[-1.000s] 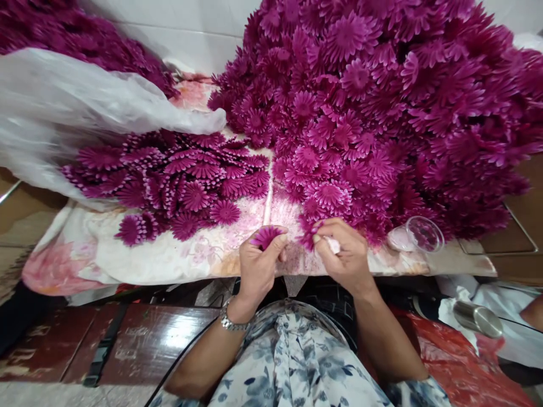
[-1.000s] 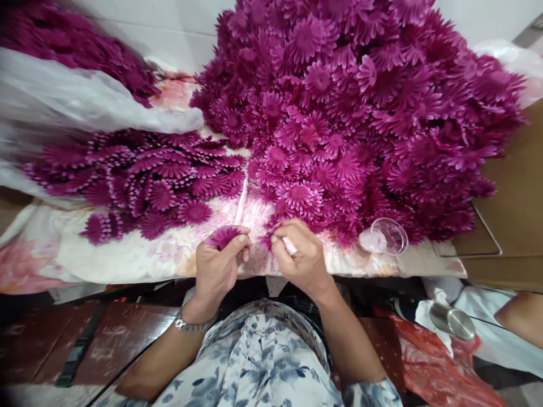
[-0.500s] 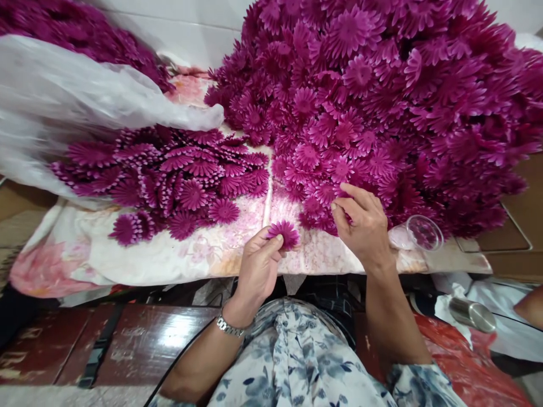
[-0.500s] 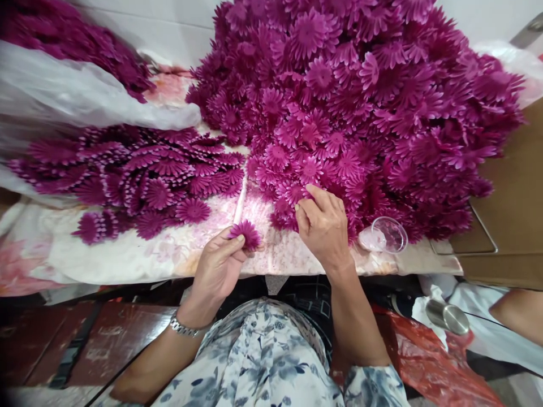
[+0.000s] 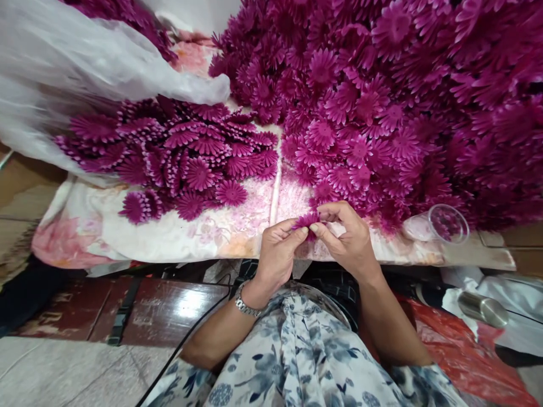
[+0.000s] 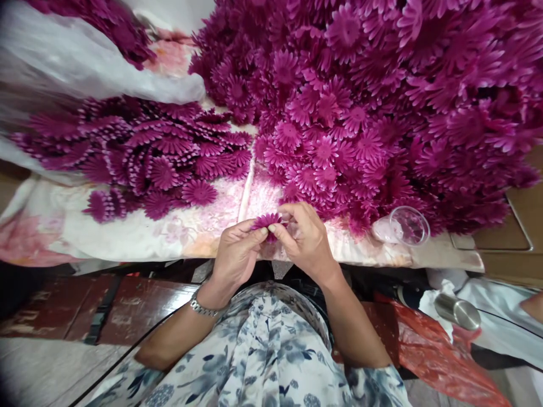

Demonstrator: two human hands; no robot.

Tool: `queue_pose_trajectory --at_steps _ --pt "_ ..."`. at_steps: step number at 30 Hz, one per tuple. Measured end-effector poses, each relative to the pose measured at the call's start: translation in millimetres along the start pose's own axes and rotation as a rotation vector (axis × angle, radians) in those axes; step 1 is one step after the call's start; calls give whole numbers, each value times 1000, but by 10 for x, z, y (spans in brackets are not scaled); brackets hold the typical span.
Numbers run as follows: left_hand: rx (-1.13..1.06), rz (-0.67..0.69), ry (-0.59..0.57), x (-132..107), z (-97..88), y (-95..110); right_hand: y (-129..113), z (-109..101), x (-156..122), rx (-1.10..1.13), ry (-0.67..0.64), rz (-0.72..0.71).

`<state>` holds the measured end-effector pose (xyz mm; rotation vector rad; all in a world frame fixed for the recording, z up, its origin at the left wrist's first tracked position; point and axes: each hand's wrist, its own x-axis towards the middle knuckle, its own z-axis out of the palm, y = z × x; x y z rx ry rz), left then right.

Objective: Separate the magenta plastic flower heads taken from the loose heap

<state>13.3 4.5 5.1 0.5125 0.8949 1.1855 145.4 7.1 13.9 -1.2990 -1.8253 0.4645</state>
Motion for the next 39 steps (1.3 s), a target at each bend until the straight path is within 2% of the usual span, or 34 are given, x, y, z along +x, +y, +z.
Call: queue_pose_trajectory --at_steps 3,6,13,24,27,29,34,36,39 --pt "68 43 1 -17 -49 -38 32 -16 -10 113 -64 107" --pt "143 97 0 -20 -86 -68 24 -25 -14 187 -119 147" --pt "150 55 -42 -58 -102 -23 -1 -7 -31 379 -80 233" --pt "186 148 -78 -74 -138 43 -51 32 -32 487 -123 263" --pt "194 199 -69 -74 -133 47 -91 18 6 464 -154 239" --pt "178 179 -49 -82 -117 73 -116 13 23 446 -176 215" --pt "136 -93 -85 -92 -83 168 -157 -45 53 358 -225 105" --pt "109 -101 -69 -81 -85 182 -148 -118 105 231 -205 18" --pt "70 -62 -7 -56 -92 175 -77 -241 262 -216 -24 -101"
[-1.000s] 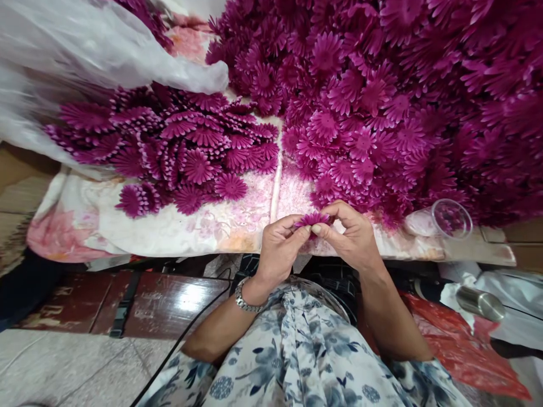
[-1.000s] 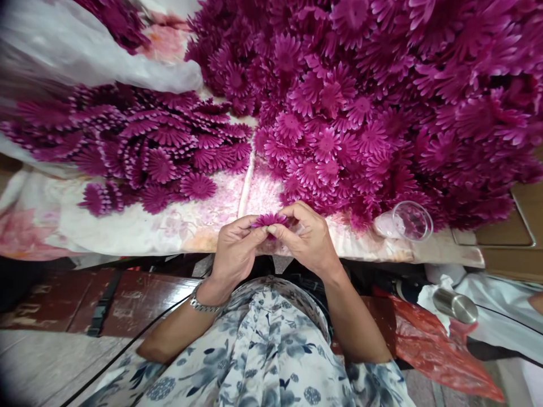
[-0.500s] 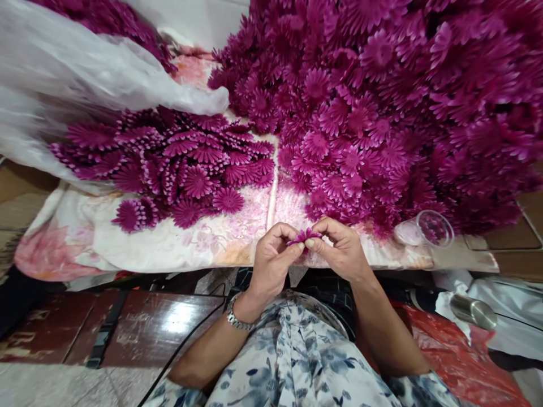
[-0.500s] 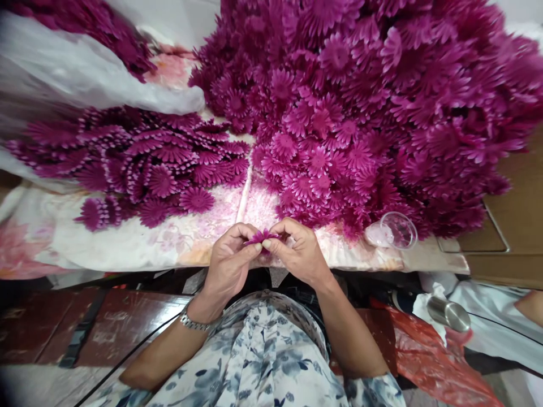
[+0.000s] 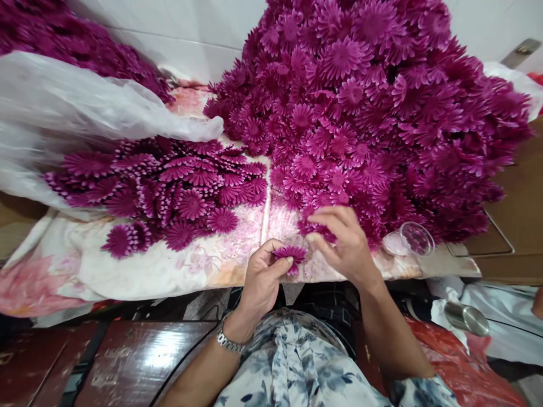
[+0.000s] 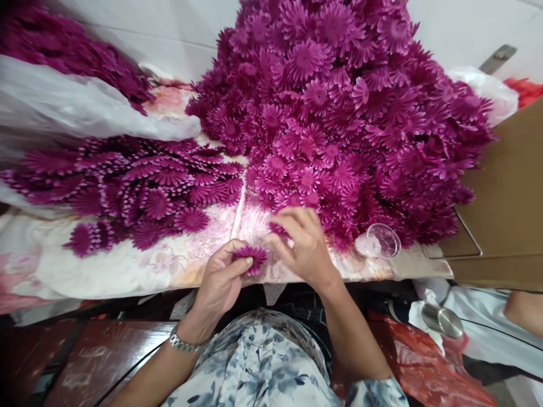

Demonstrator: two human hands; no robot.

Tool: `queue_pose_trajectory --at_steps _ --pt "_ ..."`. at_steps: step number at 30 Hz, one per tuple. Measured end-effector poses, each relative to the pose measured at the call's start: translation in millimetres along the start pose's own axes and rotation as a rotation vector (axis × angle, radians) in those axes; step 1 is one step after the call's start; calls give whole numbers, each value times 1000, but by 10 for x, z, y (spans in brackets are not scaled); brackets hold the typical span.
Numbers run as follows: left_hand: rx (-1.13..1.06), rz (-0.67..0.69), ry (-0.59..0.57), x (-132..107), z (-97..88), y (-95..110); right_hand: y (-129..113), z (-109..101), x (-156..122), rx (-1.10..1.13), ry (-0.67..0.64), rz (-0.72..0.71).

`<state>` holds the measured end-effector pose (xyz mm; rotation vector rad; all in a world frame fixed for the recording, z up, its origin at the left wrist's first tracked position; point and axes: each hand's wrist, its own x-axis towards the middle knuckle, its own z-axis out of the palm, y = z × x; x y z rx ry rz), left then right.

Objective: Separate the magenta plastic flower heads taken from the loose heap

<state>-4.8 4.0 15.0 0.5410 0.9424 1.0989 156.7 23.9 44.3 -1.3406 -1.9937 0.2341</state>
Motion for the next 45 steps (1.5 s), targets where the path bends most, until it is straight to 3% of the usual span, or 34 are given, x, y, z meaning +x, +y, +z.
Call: queue_pose_trajectory --at_steps 3,5,14,20,24,28,33,37,45 --pt "-16 10 25 18 4 -9 155 -32 176 -479 107 39" --pt "-25 2 36 19 8 -6 245 -7 259 -626 92 77" --pt "-68 28 58 12 -17 -12 298 13 95 -709 187 29" --pt "-109 33 53 29 49 -32 359 38 1 -602 73 -16" --pt "-134 34 49 61 89 -35 377 -8 -30 -557 169 -56" --pt "-146 46 72 98 116 -54 142 -48 -109 -322 266 -63" --pt "-123 -3 71 84 148 -91 -157 149 -222 155 -14 -71" --pt "-120 -30 2 41 118 -112 -85 314 -277 195 -65 -9" --pt "-89 -79 -2 7 43 -139 -37 349 -317 143 -51 54"
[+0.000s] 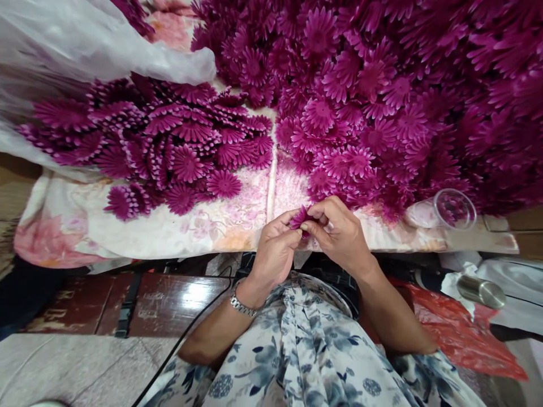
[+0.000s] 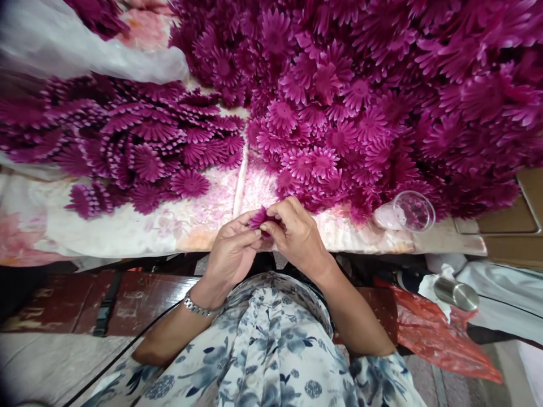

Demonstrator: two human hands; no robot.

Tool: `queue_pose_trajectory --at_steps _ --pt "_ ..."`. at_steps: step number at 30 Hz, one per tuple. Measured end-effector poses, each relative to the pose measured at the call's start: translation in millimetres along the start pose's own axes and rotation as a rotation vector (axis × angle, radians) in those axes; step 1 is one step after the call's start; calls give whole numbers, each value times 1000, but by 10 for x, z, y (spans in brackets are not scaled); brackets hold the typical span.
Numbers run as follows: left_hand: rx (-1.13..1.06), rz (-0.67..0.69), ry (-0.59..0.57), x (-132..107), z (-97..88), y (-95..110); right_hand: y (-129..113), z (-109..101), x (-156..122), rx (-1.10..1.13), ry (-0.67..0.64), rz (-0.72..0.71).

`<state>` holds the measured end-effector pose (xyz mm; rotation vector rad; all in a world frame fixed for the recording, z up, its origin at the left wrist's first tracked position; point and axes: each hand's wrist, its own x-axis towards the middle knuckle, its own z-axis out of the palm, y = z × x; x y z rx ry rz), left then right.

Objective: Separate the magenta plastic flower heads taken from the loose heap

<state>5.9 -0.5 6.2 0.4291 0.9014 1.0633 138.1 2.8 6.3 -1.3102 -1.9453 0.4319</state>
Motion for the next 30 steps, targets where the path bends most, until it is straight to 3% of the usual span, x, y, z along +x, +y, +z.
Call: queue_pose_trajectory --at_steps 12,18,22,26,30 --pt "-37 79 13 -27 22 -57 -7 75 0 -106 78 -112" --pt "-16 90 20 -13 38 -63 -39 77 -9 -111 91 -93" --pt "-52 105 41 -2 24 -43 6 -69 102 -123 230 -58" --pt "-56 99 58 -3 7 -7 188 -346 340 -418 481 -27" --pt "-79 84 37 -4 11 7 206 -457 437 -505 390 12"
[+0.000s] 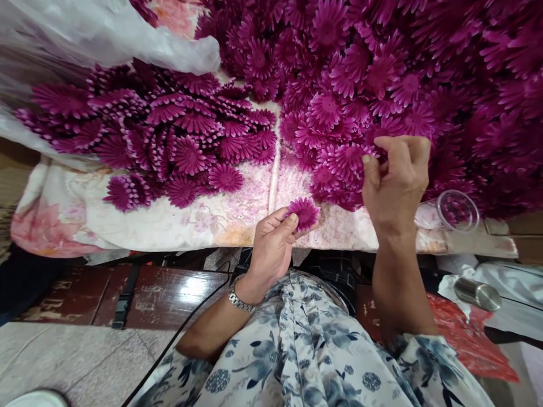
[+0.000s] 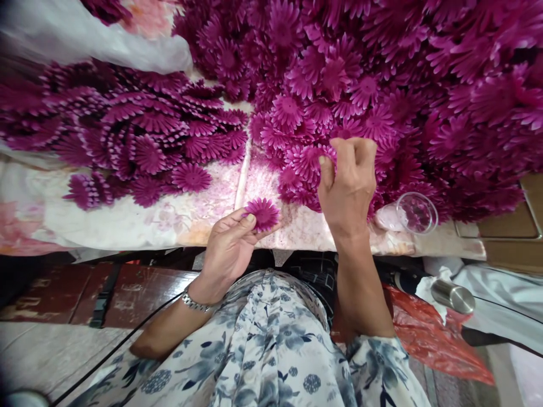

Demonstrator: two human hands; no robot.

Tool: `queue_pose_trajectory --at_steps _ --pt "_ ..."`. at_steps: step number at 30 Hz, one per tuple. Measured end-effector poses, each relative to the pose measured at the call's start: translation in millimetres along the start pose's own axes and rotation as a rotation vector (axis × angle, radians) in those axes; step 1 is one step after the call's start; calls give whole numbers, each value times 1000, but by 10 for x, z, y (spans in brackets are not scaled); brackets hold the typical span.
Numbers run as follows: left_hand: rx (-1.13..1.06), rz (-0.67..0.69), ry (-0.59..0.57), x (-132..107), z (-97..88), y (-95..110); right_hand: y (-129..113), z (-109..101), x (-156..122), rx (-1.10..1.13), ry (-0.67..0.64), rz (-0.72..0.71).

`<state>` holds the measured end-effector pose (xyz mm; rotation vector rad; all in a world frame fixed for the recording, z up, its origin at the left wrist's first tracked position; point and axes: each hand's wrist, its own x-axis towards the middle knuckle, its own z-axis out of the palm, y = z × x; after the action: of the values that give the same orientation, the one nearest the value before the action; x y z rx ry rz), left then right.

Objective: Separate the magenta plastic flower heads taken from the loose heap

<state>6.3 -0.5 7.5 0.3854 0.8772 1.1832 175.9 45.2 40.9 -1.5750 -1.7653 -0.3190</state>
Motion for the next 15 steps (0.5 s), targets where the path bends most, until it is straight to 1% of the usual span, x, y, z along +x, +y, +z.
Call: queue_pose_trajectory --at_steps 2,4,5,6,7,9,13,15 --pt "-12 -10 11 6 4 0 -100 9 -84 148 -115 -78" --pt "-9 -36 12 11 3 -2 -218 52 -219 339 -296 -185" --pt "-4 -55 9 11 1 -3 -264 82 -286 404 -374 -217" --pt "3 -74 3 10 -3 -5 -297 114 -343 446 -430 -232" --pt "11 -85 -2 7 -7 -7 -319 144 -389 464 -451 -227" --pt "28 -81 -13 -2 -16 -15 -338 185 -447 468 -435 -213" --pt "54 -15 -1 -14 -24 -36 -370 194 -485 421 -376 -209" --pt "56 11 14 -16 -21 -38 -364 180 -455 404 -315 -199"
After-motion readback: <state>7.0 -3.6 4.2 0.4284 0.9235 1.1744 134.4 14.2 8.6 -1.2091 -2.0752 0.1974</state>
